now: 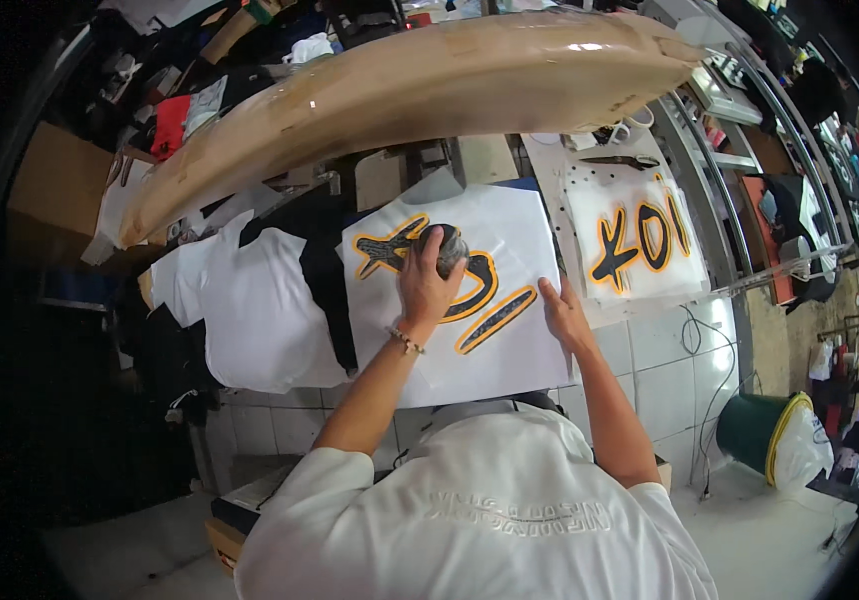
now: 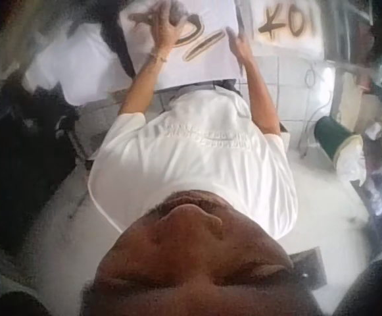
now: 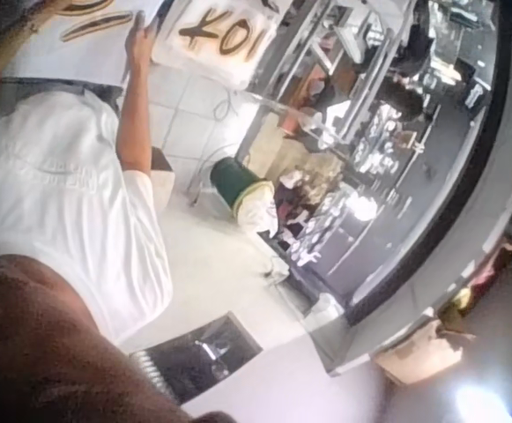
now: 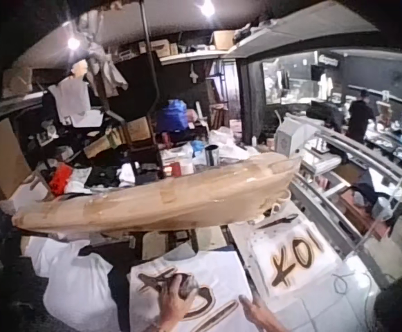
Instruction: The person positions a transfer design onto a shirt, presses it with a heat press, rubs the design with a pad, peels off the transfer film, and presses the shirt again.
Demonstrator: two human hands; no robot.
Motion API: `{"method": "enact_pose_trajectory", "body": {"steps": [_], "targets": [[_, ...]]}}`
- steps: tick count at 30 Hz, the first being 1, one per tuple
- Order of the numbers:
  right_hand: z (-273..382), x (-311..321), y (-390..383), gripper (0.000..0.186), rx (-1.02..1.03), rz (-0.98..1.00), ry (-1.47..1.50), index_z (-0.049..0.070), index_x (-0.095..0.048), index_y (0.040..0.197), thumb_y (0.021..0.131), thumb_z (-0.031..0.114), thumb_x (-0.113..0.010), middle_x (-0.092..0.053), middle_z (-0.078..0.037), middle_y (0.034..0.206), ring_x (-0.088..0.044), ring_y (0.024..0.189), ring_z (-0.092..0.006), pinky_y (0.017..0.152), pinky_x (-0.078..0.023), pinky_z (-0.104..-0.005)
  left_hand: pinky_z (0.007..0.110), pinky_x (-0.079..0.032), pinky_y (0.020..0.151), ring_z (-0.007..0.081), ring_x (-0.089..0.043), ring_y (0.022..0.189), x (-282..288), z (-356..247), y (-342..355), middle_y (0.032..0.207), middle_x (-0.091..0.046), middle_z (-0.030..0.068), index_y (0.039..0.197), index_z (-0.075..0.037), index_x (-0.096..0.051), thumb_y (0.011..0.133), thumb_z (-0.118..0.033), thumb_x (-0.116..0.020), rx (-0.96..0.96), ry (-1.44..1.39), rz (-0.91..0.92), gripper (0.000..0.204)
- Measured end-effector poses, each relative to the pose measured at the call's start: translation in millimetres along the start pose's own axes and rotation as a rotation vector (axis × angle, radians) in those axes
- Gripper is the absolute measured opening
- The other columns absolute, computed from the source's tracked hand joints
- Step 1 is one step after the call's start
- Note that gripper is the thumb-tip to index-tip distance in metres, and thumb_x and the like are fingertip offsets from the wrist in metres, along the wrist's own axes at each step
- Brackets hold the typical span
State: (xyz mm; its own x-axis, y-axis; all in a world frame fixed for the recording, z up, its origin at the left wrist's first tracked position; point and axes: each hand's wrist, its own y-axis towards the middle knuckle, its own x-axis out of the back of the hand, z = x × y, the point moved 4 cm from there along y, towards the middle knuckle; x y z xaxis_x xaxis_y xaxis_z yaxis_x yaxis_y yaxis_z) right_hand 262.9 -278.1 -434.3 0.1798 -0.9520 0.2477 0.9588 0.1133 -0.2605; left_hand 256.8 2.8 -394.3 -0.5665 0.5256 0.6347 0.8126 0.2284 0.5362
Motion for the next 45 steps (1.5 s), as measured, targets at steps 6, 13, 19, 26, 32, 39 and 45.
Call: {"method": "enact_pose_trajectory", "body": {"steps": [6, 13, 19, 26, 32, 39, 45], "targets": [[0.7, -6.5, 2.2, 0.069, -0.051, 0.037, 0.018, -0.007, -0.054, 0.134, 0.101, 0.053, -0.056, -0.067, -0.024, 0.116, -0.064, 0.107, -0.031, 0.096, -0.048, -0.0391, 0.048, -0.048, 0.103, 0.0436, -0.059, 0.121, 20.3, 41.6, 68.1, 0.138, -0.059, 0.0237, 0.149, -0.007, -0.046, 0.081, -0.024, -0.082, 0.068, 0.018, -0.166, 0.078], [-4.8, 1.1, 4.4, 0.076, -0.002, 0.038, 0.02, -0.007, -0.052, 0.137, 0.099, 0.059, -0.055, -0.066, -0.028, 0.12, -0.064, 0.112, -0.0356, 0.098, -0.048, -0.0405, 0.05, -0.05, 0.098, 0.0448, -0.062, 0.113, 10.3, -50.1, -64.4, 0.126, -0.063, 0.0242, 0.136, -0.006, -0.056, 0.08, -0.025, -0.085, -0.237, -0.076, 0.001, 0.066], [2.3, -0.5, -0.5, 0.075, -0.067, 0.062, 0.041, -0.005, -0.047, 0.143, 0.101, 0.056, -0.054, -0.065, -0.023, 0.125, -0.06, 0.117, -0.0296, 0.101, -0.046, -0.038, 0.046, -0.05, 0.102, 0.0416, -0.062, 0.118, 75.6, 16.7, -35.5, 0.127, -0.064, 0.0246, 0.132, 0.002, -0.057, 0.081, -0.019, -0.083, 0.223, -0.019, -0.087, 0.061], [-25.3, -1.2, 11.7, 0.07, 0.076, -0.036, 0.015, -0.005, -0.051, 0.137, 0.102, 0.054, -0.054, -0.066, -0.025, 0.121, -0.063, 0.113, -0.0328, 0.099, -0.048, -0.0402, 0.048, -0.053, 0.095, 0.0435, -0.065, 0.11, 64.4, -33.2, -99.1, 0.113, -0.069, 0.0208, 0.119, 0.002, -0.06, 0.078, -0.021, -0.086, -0.14, -0.133, 0.104, 0.053], [-22.7, -5.5, 14.7, 0.065, -0.059, 0.038, 0.03, -0.003, -0.048, 0.144, 0.104, 0.049, -0.053, -0.064, -0.021, 0.129, -0.059, 0.12, -0.028, 0.104, -0.044, -0.0377, 0.046, -0.049, 0.104, 0.0422, -0.061, 0.12, 28.2, -7.6, 11.1, 0.131, -0.062, 0.0236, 0.143, -0.002, -0.048, 0.079, -0.018, -0.085, 0.168, -0.06, 0.052, 0.076], [-13.6, 3.0, 7.4, 0.068, -0.006, 0.084, 0.09, -0.005, -0.048, 0.142, 0.104, 0.05, -0.053, -0.064, -0.022, 0.13, -0.059, 0.122, -0.0288, 0.105, -0.043, -0.0376, 0.051, -0.052, 0.088, 0.0436, -0.063, 0.103, -2.8, -70.8, -60.5, 0.114, -0.065, 0.0242, 0.137, -0.009, -0.054, 0.075, -0.019, -0.087, -0.305, -0.132, 0.079, 0.072], [-2.8, 3.0, 0.6, 0.076, -0.057, 0.069, 0.049, -0.007, -0.048, 0.142, 0.101, 0.057, -0.053, -0.062, -0.024, 0.133, -0.057, 0.126, -0.0317, 0.107, -0.042, -0.0381, 0.047, -0.051, 0.099, 0.0396, -0.063, 0.116, 18.1, -25.4, 19.9, 0.126, -0.066, 0.0209, 0.138, -0.004, -0.055, 0.077, -0.014, -0.085, 0.127, -0.156, 0.061, 0.068]]}}
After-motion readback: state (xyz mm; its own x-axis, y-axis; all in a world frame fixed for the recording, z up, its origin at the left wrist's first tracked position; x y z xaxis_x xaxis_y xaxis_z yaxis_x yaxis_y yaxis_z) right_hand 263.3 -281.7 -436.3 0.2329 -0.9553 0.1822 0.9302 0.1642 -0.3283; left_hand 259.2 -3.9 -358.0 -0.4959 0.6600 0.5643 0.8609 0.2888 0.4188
